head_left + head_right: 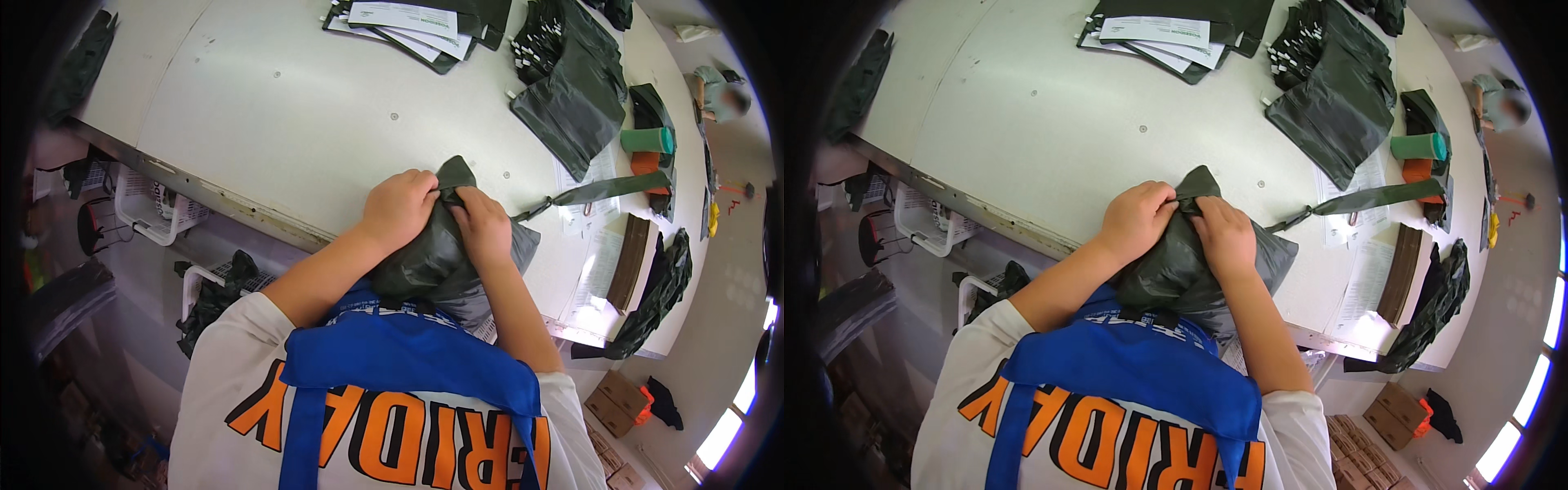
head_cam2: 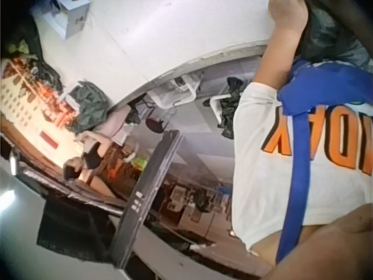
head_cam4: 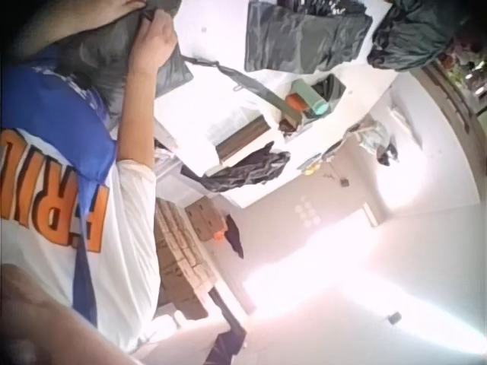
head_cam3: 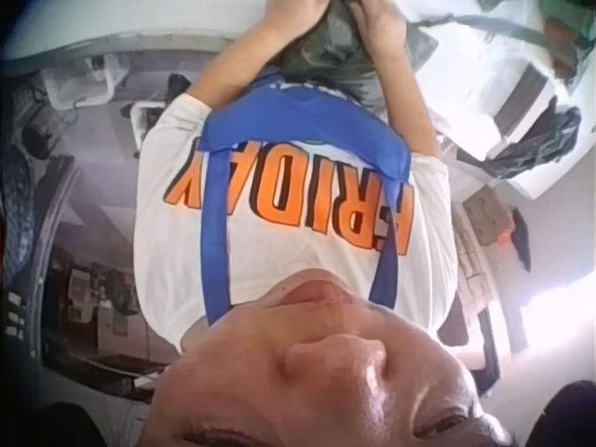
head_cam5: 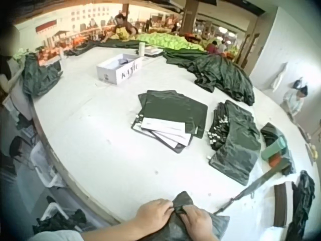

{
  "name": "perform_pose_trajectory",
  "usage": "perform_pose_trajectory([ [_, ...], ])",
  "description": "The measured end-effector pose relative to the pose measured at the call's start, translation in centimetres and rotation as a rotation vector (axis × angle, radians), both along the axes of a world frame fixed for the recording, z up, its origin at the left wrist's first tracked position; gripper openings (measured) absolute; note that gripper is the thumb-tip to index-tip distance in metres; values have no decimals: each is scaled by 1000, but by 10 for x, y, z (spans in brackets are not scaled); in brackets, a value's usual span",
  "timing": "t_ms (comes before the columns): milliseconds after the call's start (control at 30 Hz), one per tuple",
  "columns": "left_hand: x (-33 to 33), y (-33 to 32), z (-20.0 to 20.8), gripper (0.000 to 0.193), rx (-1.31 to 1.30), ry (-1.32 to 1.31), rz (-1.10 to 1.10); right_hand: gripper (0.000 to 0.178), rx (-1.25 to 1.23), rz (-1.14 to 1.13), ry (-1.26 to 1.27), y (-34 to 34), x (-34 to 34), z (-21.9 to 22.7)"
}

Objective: The person folds a large green jacket on a table, aligning edges and smoothing the fabric. The person then folds the jacket into a compact bundle and places it into a small green pouch, securing it before moving to the next item.

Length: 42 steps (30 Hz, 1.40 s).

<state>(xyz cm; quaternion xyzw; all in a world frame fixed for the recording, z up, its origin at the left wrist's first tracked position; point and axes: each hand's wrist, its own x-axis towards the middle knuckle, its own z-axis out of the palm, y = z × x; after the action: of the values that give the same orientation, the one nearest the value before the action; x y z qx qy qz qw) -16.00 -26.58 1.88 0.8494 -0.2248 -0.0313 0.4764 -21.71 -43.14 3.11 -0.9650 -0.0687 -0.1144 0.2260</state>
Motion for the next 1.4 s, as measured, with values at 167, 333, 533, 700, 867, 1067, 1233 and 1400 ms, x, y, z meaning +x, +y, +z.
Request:
perform_pose_trajectory([
  [167, 4, 1, 5, 9, -11, 18, -43, 38, -2, -162, -46, 2, 5, 8],
  [333, 1, 0, 14, 9, -95, 12, -141, 35, 165, -341, 282, -9, 36, -21],
  [533, 8, 42, -18, 14, 9, 227, -99, 25, 101, -434, 314, -6, 41, -38],
  [700, -8, 59, -33, 17, -67, 893, -78, 35, 227, -282, 247, -8, 37, -16],
  [867, 0, 46, -57, 15, -222, 1087, -64, 59, 121, 97, 152, 54, -40, 38],
  [1067, 17, 25, -33, 19, -634, 1393, 60, 72, -35, -75, 87, 67, -33, 23],
  [1233, 30, 26, -38, 17, -799, 1498, -21, 53, 286, -205, 87, 48, -25, 18],
  [1400, 29, 29, -16, 17, -249, 1181, -73, 44, 378, -254, 60, 46, -25, 6],
])
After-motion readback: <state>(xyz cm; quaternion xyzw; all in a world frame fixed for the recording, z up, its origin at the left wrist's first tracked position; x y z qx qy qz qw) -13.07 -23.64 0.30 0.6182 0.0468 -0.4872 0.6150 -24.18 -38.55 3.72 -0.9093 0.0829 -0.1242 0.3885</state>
